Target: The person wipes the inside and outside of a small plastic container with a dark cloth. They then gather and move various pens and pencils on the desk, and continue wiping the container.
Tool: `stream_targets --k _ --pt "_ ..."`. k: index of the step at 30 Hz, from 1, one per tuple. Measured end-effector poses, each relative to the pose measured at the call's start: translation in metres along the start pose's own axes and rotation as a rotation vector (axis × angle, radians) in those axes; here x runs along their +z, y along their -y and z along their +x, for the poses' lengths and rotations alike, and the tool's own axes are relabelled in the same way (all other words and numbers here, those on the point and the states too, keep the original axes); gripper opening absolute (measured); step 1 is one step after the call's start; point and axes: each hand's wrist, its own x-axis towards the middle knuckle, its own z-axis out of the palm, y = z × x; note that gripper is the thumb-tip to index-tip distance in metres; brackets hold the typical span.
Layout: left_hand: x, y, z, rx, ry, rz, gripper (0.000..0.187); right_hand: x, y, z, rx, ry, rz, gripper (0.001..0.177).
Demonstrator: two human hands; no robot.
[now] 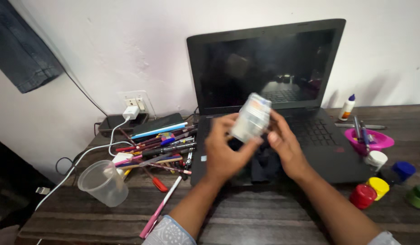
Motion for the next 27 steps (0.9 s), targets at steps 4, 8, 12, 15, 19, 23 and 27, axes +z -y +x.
stream_targets --k 4,8,12,15,19,23,27 --pt "0.002 -0.013 -0.008 0.194 0.305 0.138 0.038 -0.006 -0.003 0.005 0.323 -0.238 0.523 0.063" --pt "0.001 -0.008 -0.002 0.173 0.18 0.21 0.041 -0.013 0.0 0.009 0.406 -0.356 0.586 0.056" --pt "-0.007 0.004 -0.003 0.194 0.207 0.483 0.06 -0.011 0.009 0.009 0.311 -0.426 0.625 0.056" --pt "-0.005 0.006 -0.005 0.174 0.31 0.492 0.045 -0.008 0.02 0.009 0.324 -0.331 0.621 0.06" --pt "0.0 0.009 0.002 -0.09 0.049 0.235 0.009 -0.007 0.023 0.009 0.373 -0.295 0.576 0.061" --pt "-0.014 0.017 0.01 -0.105 -0.237 0.18 0.009 -0.015 0.006 0.004 0.386 -0.296 0.534 0.057" --pt "-0.016 0.019 0.026 -0.279 -0.427 -0.133 0.015 -0.019 -0.01 0.002 0.374 -0.221 0.519 0.056"
